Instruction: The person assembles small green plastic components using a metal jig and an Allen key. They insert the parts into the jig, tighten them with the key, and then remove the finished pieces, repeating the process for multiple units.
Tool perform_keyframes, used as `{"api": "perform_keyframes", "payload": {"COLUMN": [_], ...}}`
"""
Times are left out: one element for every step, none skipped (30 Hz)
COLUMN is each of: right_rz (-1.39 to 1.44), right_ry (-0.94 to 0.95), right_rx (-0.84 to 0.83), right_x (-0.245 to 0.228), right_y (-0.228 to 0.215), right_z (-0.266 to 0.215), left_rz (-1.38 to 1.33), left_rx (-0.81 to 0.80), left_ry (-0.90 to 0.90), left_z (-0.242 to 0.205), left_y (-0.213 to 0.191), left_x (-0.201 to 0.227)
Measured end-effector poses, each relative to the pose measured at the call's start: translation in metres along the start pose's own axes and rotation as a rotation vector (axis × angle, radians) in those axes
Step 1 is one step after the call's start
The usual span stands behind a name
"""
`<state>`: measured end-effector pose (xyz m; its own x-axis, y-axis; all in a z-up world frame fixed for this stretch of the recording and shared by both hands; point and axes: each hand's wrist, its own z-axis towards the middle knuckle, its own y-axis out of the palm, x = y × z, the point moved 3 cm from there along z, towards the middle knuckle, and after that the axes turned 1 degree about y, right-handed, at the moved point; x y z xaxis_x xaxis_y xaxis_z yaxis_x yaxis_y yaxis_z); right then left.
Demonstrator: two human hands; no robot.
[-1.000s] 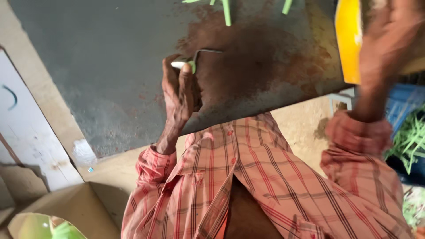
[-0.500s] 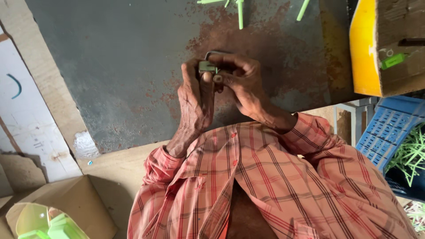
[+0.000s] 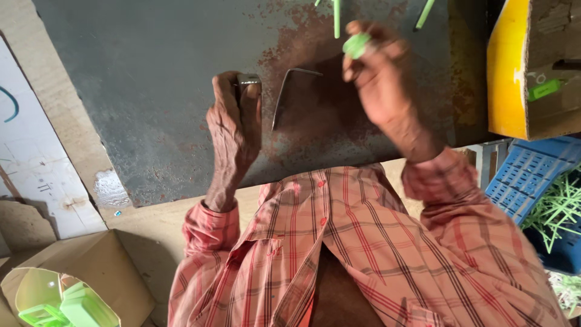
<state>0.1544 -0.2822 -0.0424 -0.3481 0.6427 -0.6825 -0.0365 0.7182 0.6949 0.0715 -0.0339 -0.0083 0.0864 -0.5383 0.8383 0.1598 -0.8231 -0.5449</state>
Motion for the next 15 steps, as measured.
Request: {"api": "perform_keyframes", "payload": {"right_rz": [0.040, 0.080, 0.004, -0.072, -0.149, -0.332, -0.515, -0.697, -0.883, -1.066, -1.184, -1.289, -1.378, -1.431, -1.472], "right_ry": [0.059, 0.116, 0.118, 0.120, 0.124, 0.042, -0.042, -0.128, -0.139, -0.131, -0.099, -0.066, -0.047, -0.036, -0.026], "right_rx": [0.076, 0.154, 0.153, 0.153, 0.152, 0.114, 0.076, 0.038, 0.029, 0.021, 0.009, -0.003, -0.016, -0.025, -0.033], "right_x": [-0.008, -0.012, -0.016, -0.018, -0.018, -0.019, -0.018, -0.016, -0.011, -0.005, 0.002, 0.008, 0.013, 0.016, 0.020], "right_y": [-0.011, -0.021, -0.028, -0.037, -0.045, -0.053, -0.060, -0.069, -0.078, -0.090, -0.101, -0.112, -0.121, -0.128, -0.134], "right_z": [0.007, 0.014, 0.023, 0.033, 0.043, 0.055, 0.068, 0.082, 0.097, 0.110, 0.123, 0.134, 0.145, 0.155, 0.162], "left_rz": [0.105, 0.191, 0.277, 0.363, 0.410, 0.457, 0.503, 0.521, 0.542, 0.562, 0.565, 0.568, 0.571, 0.580, 0.591], "left_rx": [0.003, 0.013, 0.023, 0.034, 0.023, 0.012, 0.000, -0.001, -0.005, -0.008, -0.011, -0.014, -0.014, -0.003, 0.005], "left_ry": [0.027, 0.070, 0.118, 0.165, 0.161, 0.156, 0.151, 0.166, 0.179, 0.192, 0.189, 0.186, 0.186, 0.226, 0.258], "left_z": [0.001, 0.003, 0.007, 0.011, 0.014, 0.017, 0.020, 0.022, 0.023, 0.023, 0.023, 0.021, 0.022, 0.023, 0.023], "left_y": [-0.005, -0.008, -0.010, -0.011, -0.010, -0.009, -0.008, -0.006, -0.006, -0.005, -0.006, -0.006, -0.006, -0.007, -0.008], "left_x": [-0.002, -0.003, -0.002, 0.000, 0.001, 0.003, 0.005, 0.009, 0.011, 0.015, 0.019, 0.020, 0.020, 0.021, 0.022]}}
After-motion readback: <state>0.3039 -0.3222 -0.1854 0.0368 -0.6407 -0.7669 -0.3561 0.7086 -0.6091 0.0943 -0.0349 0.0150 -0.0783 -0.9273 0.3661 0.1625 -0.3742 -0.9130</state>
